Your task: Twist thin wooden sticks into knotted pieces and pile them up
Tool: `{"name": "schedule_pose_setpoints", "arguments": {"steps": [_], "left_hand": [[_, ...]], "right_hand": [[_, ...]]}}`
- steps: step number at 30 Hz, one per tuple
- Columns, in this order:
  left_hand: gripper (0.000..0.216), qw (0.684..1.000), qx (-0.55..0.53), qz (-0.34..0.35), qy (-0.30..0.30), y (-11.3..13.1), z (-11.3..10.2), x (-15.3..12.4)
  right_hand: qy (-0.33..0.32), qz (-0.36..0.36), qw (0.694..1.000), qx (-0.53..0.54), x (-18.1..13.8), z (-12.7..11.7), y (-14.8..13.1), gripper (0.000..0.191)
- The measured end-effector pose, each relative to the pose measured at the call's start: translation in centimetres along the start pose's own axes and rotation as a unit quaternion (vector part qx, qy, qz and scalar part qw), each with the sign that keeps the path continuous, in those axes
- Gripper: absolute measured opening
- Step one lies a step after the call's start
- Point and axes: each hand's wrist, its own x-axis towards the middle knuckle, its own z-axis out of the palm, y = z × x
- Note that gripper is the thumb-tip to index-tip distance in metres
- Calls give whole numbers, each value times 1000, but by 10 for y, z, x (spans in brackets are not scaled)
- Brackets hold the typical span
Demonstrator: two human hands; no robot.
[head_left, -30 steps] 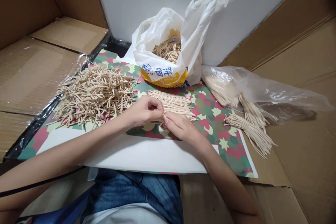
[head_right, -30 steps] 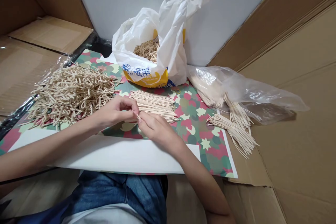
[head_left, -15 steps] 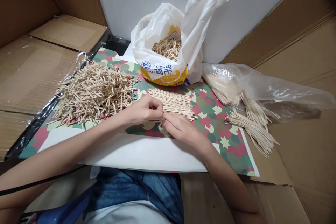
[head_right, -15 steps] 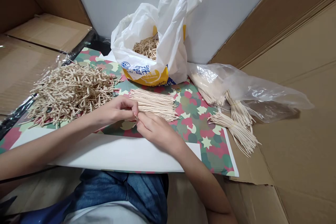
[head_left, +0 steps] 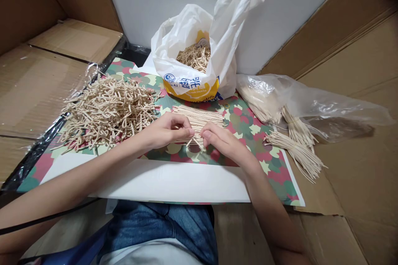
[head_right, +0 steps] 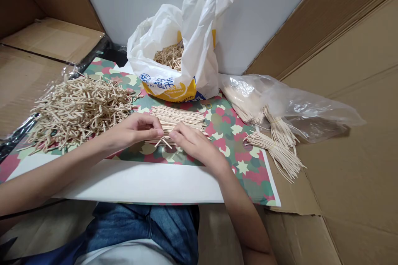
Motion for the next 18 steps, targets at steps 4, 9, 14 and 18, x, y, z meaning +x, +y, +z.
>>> {"name": "schedule_pose_setpoints", "arguments": {"steps": [4,9,14,18], "left_hand": [[22,1000,-9,11,-13,0,0,-1],[23,999,6,25,-35,2,1,-2],[25,999,-8,32,-21,-1,2,-2],[29,996,-84,35,4,-10,4,0]], "right_hand": [[-34,-25,999,5,1,-4,2,28],[-44,-59,997,4,3,3,1,24],[-15,-95,995,0,3,8,1,27],[59,-133,989,-14,2,13,1,28]]}}
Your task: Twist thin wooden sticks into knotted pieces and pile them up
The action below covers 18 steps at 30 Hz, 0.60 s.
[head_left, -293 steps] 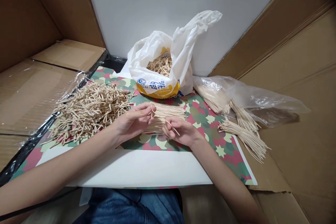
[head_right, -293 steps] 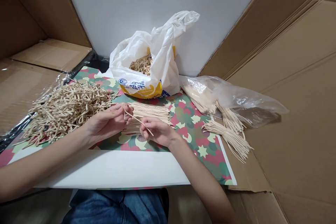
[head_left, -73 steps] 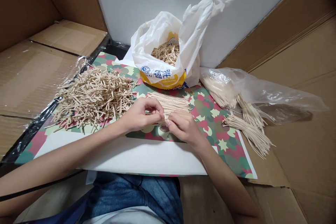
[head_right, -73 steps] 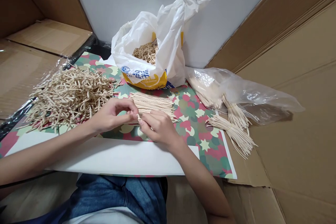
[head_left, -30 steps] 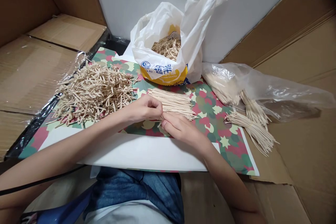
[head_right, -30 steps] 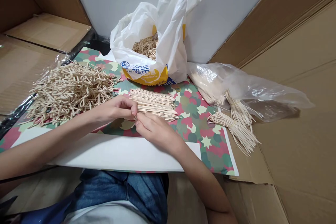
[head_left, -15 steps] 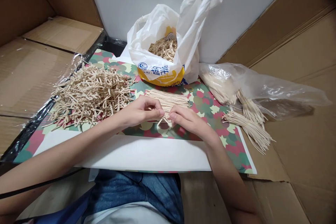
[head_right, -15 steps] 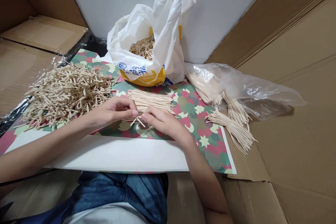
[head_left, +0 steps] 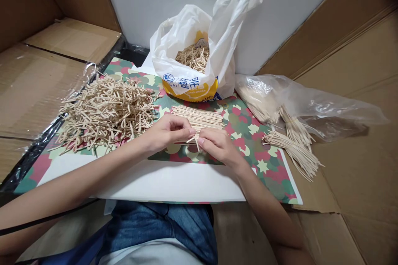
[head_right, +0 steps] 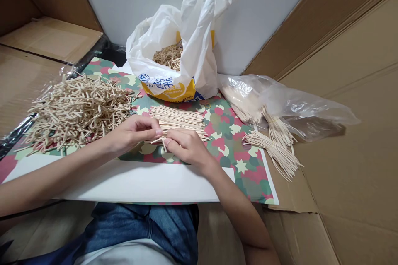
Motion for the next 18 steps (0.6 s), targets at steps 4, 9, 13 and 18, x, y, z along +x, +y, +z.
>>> {"name": "schedule_pose_setpoints", "arguments": {"steps": [4,9,13,18], "left_hand": [[30,999,-46,2,29,-5,1,-1],[28,996,-57,-12,65,-5,2,-3],[26,994,-55,-15,95,-5,3,-4],[24,994,-41,-8,105,-5,3,-6]], "right_hand": [[46,-11,999,-24,-1,6,-1,28],[64,-2,996,-64,-3,10,1,29],[69,-10,993,-92,-5,11,4,29],[83,-36,991,-94,-6,13,5,28]]}}
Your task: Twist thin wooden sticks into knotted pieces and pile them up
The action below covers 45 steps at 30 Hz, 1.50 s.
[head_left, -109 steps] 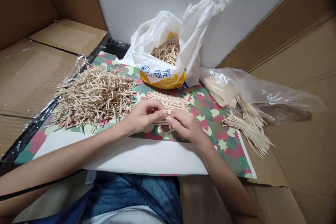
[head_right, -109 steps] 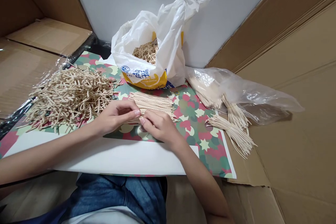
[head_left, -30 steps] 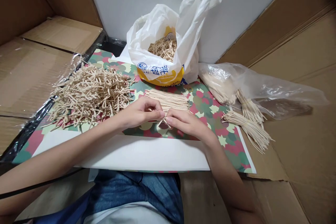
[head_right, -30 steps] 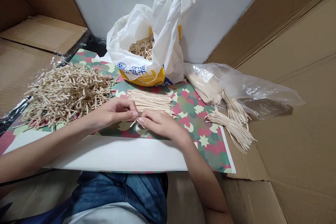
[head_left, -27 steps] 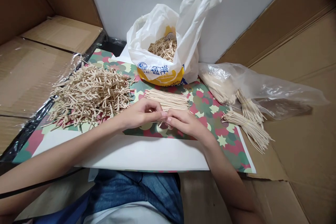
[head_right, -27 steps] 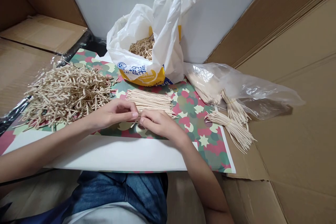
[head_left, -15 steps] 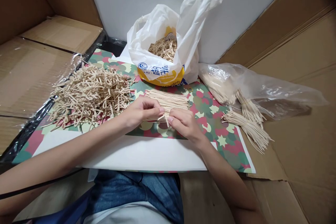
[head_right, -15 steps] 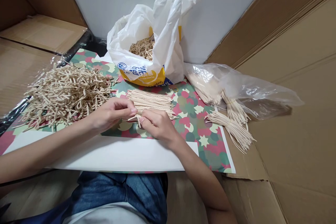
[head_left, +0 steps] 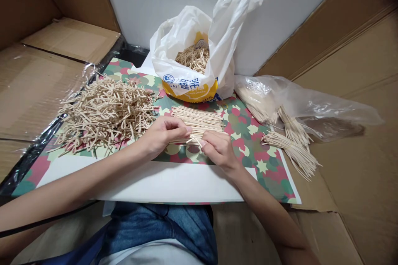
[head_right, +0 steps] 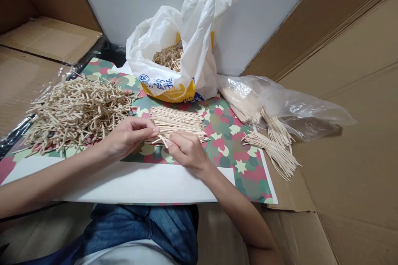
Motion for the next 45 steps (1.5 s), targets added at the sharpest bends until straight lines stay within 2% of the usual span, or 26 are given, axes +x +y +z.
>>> {"name": "schedule_pose_setpoints", "arguments": {"steps": [5,9,12,15,18,22,27,30,34,36,38,40,41,43,45], "left_hand": [[23,999,27,21,0,6,0,-1],[26,991,114,55,-32,17,-5,-4],[22,972,194,123,-45,22,-6,-7],[15,942,283,175,-53,21,-3,-10],[16,924,330,188,-40,19,0,-11],[19,925,339,170,-27,21,0,-13],[17,913,370,174,0,31,-4,-27],[15,905,387,173,38,43,-18,-39],[13,878,426,165,141,68,-61,-58],[15,849,471,140,195,83,-87,-68],[18,804,534,119,232,98,-106,-75],[18,772,554,148,275,109,-111,-76],[19,766,551,170,282,111,-108,-73],[21,779,549,187,238,106,-92,-59],[18,772,586,217,118,88,-69,-35]], "right_hand": [[8,-15,1000,-15,0,-1,1,27],[22,-45,997,-57,2,-4,5,27],[33,-49,995,-84,3,-6,8,27],[15,-53,996,-74,4,-7,8,26],[7,0,1000,-15,5,-13,9,21],[76,96,991,60,8,-23,12,21],[102,107,986,73,10,-26,16,16],[109,109,986,65,9,-26,17,17],[102,116,986,65,10,-28,16,16],[85,111,989,47,12,-31,15,16],[64,105,992,19,16,-35,13,14],[58,96,994,-1,22,-37,13,11],[63,90,994,-5,25,-38,14,10],[85,77,993,-6,31,-35,17,10],[101,64,993,-12,35,-30,22,9]]}}
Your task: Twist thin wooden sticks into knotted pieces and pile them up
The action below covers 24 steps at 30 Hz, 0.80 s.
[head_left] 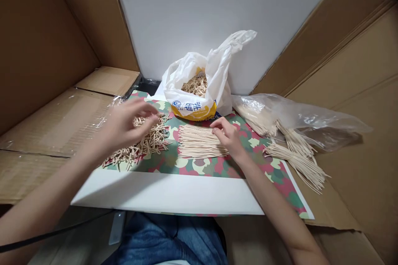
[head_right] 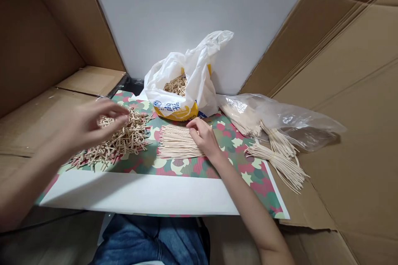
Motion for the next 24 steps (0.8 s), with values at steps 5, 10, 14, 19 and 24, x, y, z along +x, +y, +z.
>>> {"name": "schedule_pose_setpoints", "arguments": {"steps": [5,10,14,19,24], "left_hand": [[18,974,112,154,-121,15,94,22],[22,969,134,165,-124,11,120,20],[23,971,123,160,-131,11,117,19],[19,980,-60,47,-186,16,102,22],[23,869,-391,-99,-288,14,80,27]], "right_hand": [[-34,-22,998,-49,-5,10,12,10],[-65,-27,991,-112,-10,10,18,12],[-71,-46,987,-136,-9,9,22,13],[-49,-61,991,-108,-10,7,21,11],[-70,-81,991,-75,-12,6,10,14]]}}
